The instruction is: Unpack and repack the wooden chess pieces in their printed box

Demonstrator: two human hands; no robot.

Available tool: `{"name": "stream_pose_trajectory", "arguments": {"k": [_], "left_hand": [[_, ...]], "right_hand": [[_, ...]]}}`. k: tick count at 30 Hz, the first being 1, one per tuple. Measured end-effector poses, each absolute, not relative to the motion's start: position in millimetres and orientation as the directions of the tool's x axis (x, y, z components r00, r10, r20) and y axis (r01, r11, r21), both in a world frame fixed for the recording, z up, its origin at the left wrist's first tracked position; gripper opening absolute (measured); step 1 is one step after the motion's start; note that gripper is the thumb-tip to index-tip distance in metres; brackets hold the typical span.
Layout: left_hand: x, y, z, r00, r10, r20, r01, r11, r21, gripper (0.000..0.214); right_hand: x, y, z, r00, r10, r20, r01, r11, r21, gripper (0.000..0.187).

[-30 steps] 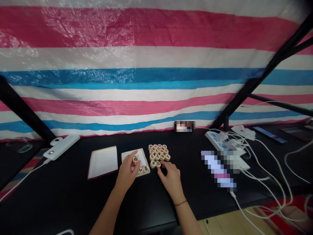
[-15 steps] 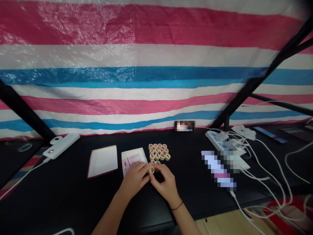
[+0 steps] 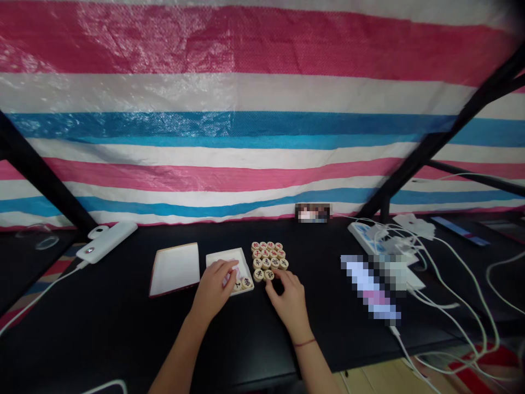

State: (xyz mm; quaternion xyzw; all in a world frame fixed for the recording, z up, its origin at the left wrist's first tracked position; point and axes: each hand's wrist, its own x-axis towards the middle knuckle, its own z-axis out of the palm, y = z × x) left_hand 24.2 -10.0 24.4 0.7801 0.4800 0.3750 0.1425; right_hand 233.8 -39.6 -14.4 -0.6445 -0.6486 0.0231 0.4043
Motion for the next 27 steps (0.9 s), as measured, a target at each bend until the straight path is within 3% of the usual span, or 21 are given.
{"name": "stream_pose_trajectory", "arguments": {"k": [14,27], "left_hand": [[23.1,-8.2,20.8,0.284,0.880,0.382,0.642,-0.470,0.606,0.023],[24.3,-8.2,19.4,0.307,0.888,0.344,0.638,-0.460,0.618,0.024]], "right_hand": [[237.4,-37.1,-20.9,0.132,0.880,0.456,0.795,0.181,-0.579,0.014],[237.2,-36.5,-20.8,0.128,0.885,0.448,0.788,0.184,-0.588,0.024]]}}
